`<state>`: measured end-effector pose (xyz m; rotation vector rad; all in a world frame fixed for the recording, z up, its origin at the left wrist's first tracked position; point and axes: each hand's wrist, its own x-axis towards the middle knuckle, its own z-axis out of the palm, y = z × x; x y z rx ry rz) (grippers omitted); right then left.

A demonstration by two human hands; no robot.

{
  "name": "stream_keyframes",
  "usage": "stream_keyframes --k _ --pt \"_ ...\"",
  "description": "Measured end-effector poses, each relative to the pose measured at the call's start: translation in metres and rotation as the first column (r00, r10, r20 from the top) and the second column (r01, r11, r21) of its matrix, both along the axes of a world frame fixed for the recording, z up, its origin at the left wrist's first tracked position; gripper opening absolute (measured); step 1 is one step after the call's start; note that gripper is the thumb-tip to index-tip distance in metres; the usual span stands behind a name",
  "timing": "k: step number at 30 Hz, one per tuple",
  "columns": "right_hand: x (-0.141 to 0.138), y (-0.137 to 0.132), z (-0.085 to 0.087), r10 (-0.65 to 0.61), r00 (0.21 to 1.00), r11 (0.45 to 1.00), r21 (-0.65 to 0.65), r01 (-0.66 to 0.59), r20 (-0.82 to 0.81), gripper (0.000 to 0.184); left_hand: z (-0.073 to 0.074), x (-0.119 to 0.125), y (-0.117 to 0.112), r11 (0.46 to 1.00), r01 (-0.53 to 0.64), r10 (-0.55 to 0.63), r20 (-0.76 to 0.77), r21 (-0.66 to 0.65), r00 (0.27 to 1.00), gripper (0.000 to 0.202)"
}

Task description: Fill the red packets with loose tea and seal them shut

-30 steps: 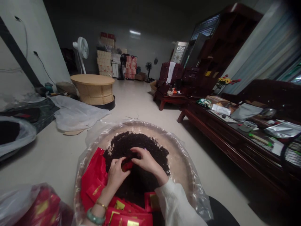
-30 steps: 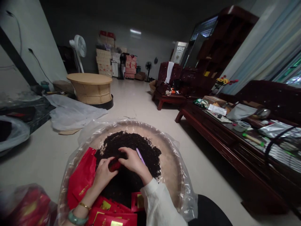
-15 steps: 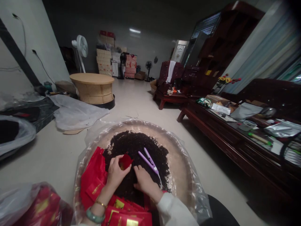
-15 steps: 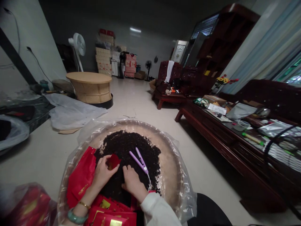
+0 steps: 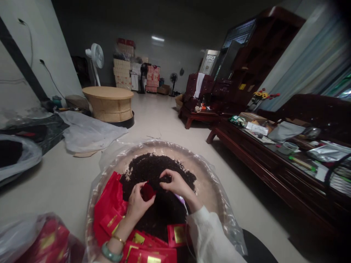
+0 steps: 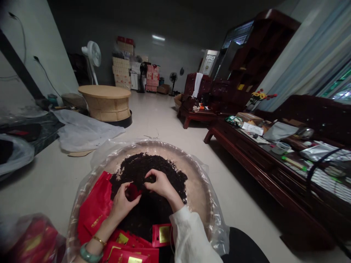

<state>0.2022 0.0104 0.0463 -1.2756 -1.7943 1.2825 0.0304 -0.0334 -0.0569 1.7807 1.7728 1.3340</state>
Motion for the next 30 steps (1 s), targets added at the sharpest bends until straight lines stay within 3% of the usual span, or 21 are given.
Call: stream_keyframes --k 2,5,13,17,20,24,27,30 --pt "-0.009 0.0 0.016 -0.003 0.996 0.985 0.17 -0.012 0.092 0.017 0.001 0.001 0.0 1.0 0.003 -0.003 0.004 -0.019 1.0 0.044" --pt "-0.021 -0.004 0.025 -0.005 0.973 0.932 0.353 -0.079 0.23 0.019 0.003 0.001 -0.001 0.999 -0.003 0.004 0.013 -0.04 1.0 0.045" --pt "-0.037 -0.031 0.018 -0.029 0.876 0.869 0.446 -0.216 0.481 0.015 0.003 0.003 -0.002 0.999 -0.039 0.036 -0.071 -0.036 0.997 0.043" --pt "-0.047 -0.037 0.004 -0.168 0.761 0.851 0.482 -0.209 0.627 0.014 0.0 0.005 -0.002 0.996 -0.084 0.08 -0.104 -0.037 0.991 0.037" --pt "-0.047 -0.031 -0.008 -0.164 0.763 0.853 0.478 -0.208 0.625 0.014 0.001 0.004 -0.001 0.994 -0.089 0.084 -0.071 -0.059 0.994 0.043" --pt "-0.032 -0.018 -0.011 -0.145 0.886 0.839 0.53 -0.126 0.44 0.013 0.005 -0.003 0.002 0.979 0.118 -0.101 0.109 -0.166 0.989 0.067" --pt "-0.021 -0.013 -0.009 -0.217 0.918 0.807 0.59 -0.022 0.331 0.014 0.008 -0.006 0.004 0.919 0.288 -0.221 0.253 -0.27 0.942 0.053" --pt "-0.018 -0.014 -0.012 -0.211 0.91 0.799 0.599 -0.049 0.357 0.017 0.008 -0.005 0.004 0.886 0.339 -0.265 0.254 -0.317 0.93 0.043"
